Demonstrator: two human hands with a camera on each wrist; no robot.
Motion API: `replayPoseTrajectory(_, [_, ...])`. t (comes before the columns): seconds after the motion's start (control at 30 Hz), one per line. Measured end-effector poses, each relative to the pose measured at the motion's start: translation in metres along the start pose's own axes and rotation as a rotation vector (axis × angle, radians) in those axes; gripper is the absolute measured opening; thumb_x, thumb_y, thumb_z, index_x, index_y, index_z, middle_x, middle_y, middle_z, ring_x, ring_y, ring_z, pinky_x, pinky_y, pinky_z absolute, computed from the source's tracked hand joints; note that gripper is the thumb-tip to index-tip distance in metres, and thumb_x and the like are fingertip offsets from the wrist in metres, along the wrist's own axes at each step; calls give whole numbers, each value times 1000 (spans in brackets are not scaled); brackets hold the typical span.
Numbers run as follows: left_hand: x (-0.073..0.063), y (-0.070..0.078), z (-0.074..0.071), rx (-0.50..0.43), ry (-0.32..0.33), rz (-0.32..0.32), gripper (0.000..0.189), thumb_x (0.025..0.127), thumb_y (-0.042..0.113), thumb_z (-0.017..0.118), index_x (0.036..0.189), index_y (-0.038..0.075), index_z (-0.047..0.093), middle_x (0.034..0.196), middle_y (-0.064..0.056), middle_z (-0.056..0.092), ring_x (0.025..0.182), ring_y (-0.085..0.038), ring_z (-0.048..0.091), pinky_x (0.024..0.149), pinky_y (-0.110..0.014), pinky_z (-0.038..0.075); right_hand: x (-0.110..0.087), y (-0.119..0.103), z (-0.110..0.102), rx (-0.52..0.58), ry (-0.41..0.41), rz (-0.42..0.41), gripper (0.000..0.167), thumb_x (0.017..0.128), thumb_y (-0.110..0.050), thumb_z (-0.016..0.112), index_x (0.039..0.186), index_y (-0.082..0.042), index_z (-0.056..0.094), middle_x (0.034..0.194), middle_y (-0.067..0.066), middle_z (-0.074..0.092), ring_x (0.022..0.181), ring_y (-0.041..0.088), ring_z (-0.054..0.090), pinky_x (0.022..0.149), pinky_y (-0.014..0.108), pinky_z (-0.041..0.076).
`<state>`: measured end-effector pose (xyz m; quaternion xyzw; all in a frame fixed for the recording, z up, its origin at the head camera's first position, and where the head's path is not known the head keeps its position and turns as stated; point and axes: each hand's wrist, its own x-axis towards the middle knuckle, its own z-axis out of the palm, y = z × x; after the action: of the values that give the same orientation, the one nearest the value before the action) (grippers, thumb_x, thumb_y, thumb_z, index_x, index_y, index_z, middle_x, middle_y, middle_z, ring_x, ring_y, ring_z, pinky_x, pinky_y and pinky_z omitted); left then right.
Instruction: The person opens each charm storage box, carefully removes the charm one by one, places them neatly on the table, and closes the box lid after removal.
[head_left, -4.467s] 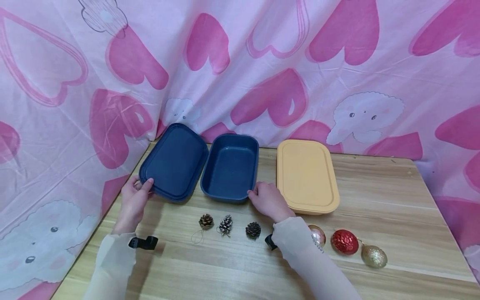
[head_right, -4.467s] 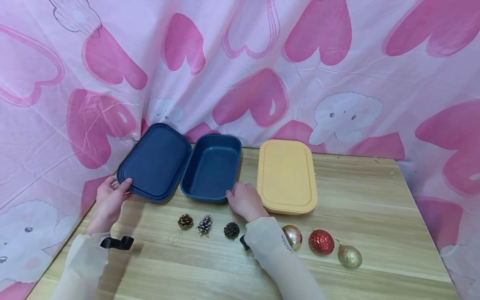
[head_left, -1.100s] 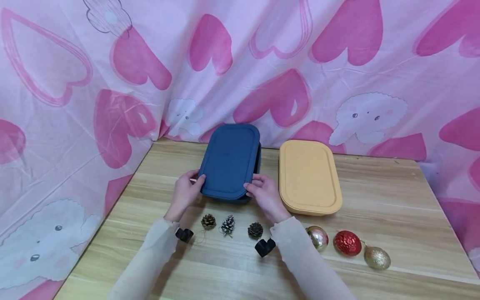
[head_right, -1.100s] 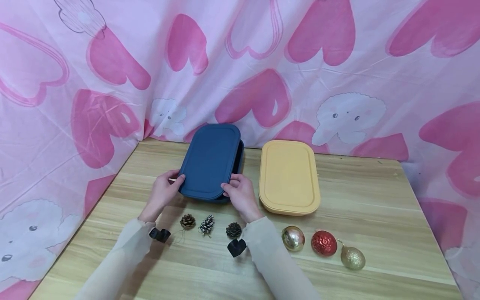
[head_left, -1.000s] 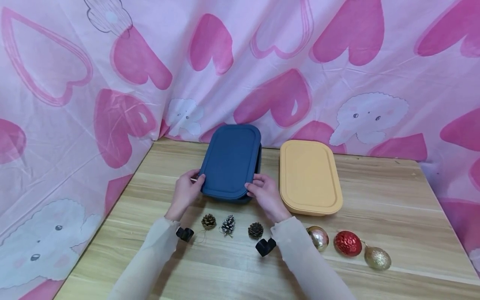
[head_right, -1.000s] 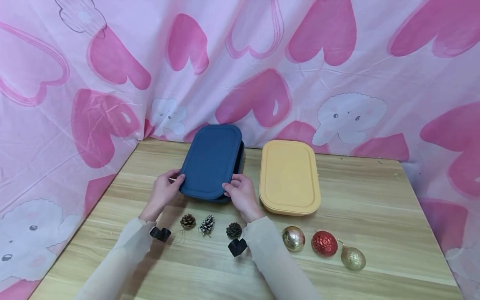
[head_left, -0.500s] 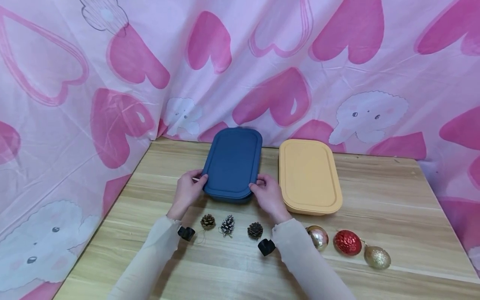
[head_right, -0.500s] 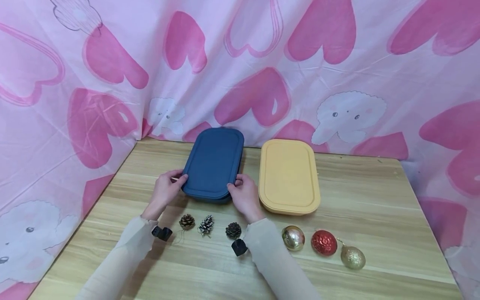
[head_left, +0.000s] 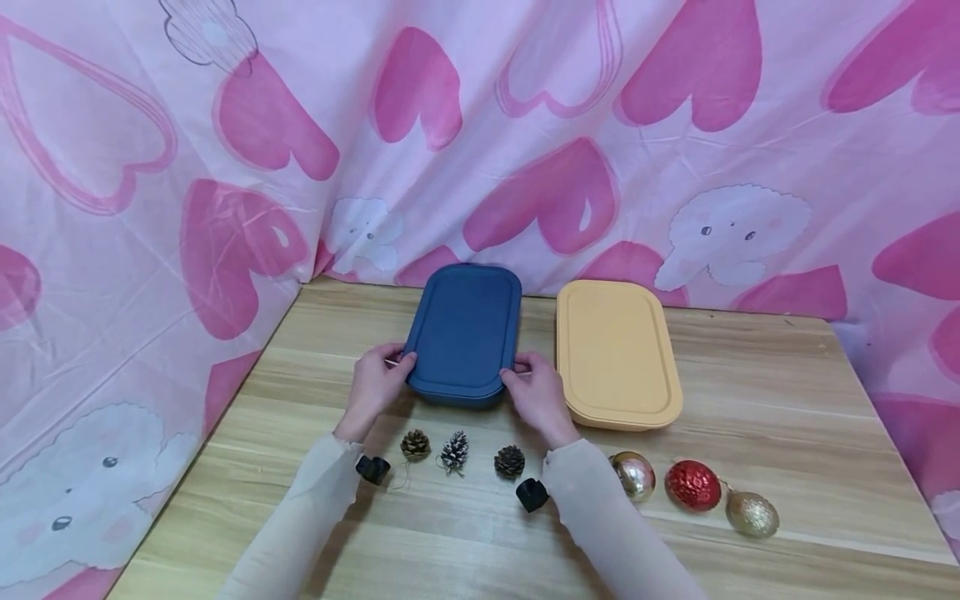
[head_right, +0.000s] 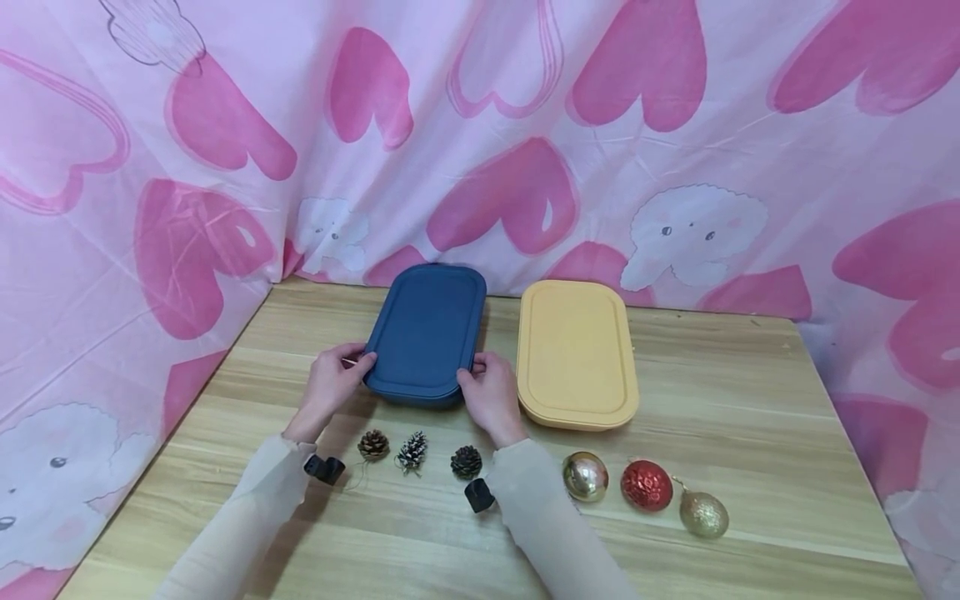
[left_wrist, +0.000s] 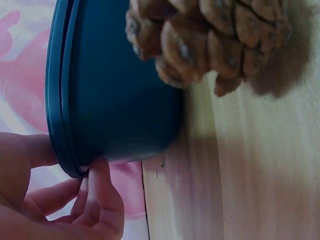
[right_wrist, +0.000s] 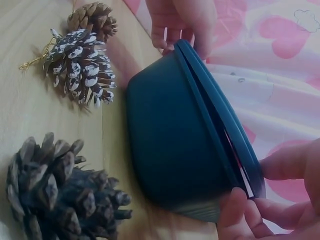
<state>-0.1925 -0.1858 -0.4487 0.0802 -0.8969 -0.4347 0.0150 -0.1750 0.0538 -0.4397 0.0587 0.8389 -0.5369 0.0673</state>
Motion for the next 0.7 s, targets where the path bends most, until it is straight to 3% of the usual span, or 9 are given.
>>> replayPoseTrajectory(0.33, [1,-4,1,8,-13,12,34,92,22,63,116,-2,66,94,-15,66,80,-23,62,64,-23,48,0,2,2,-18,12,30,38,93,-20,60,125,0,56,116,16,64,101,26,64,85,38,52])
replayPoseTrajectory(0.53, [2,-6,1,3,-7,20,36,91,21,64,116,-4,65,92,-14,66,77,-20,60,65,-23,46,-1,1,3,15,13,50,37,93,-18,59,125,1,55,114,17,64,90,25,67,75,31,55])
replayPoseTrajectory(0.7, [2,-6,0,-3,-10,11,36,91,23,64,116,-3,65,88,-13,65,73,-17,56,65,-24,45,-1,0,5,58,22,63,36,93,-16,58,123,3,55,108,18,66,85,31,69,67,26,54])
